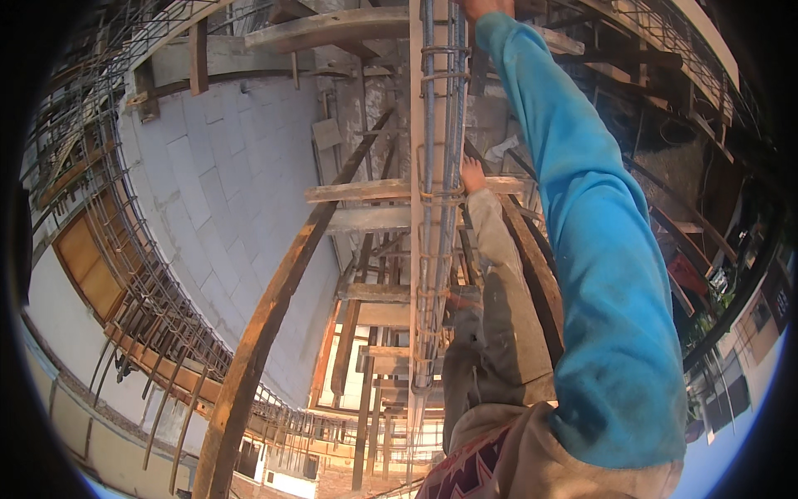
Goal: The person uses pliers and wire to secure stirrups to the longitudinal rebar of a column cage while balanced on wooden scaffolding.
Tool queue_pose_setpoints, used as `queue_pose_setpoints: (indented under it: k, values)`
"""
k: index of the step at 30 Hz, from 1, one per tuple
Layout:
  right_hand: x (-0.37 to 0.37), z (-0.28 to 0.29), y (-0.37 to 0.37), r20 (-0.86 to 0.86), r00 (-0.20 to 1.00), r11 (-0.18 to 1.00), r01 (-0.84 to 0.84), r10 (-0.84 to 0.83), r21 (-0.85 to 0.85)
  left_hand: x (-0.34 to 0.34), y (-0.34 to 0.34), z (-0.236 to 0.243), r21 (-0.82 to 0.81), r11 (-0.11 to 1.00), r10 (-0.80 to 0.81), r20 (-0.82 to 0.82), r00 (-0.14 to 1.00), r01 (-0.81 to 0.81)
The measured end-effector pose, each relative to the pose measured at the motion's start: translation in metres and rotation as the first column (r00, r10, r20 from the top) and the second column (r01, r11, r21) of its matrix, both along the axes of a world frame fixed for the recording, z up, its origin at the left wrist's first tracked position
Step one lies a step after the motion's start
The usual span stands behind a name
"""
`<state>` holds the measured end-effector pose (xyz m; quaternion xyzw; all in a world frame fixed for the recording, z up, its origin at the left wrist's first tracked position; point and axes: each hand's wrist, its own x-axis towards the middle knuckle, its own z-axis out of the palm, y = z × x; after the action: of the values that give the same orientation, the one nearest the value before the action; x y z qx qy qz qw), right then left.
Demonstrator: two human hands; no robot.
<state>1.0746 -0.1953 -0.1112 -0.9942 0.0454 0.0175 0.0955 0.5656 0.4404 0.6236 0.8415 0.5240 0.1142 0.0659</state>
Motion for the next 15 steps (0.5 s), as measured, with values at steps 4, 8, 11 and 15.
queue_pose_setpoints:
  k: [4, 8, 11, 15]
  values:
    - [-0.073, 0.046, 0.035, 0.214, 0.976, 0.991, 0.015, -0.043, 0.131, 0.006, 0.000, 0.002, 0.002, 1.000, -0.001, -0.002, 1.000, 0.001]
    - [-0.161, 0.022, 0.024, 0.214, 0.964, 0.947, 0.086, -0.158, 0.310, 0.007, 0.001, -0.002, -0.014, 1.000, -0.007, 0.015, 1.000, 0.007]
    - [-0.213, 0.020, 0.030, 0.015, 0.974, 0.854, 0.189, -0.225, 0.485, 0.006, 0.000, 0.001, -0.005, 1.000, -0.015, 0.031, 0.999, 0.016]
    - [-0.214, 0.020, 0.036, 0.106, 0.992, 0.903, 0.009, -0.061, 0.430, 0.006, 0.000, 0.003, -0.004, 1.000, -0.021, 0.047, 0.999, 0.021]
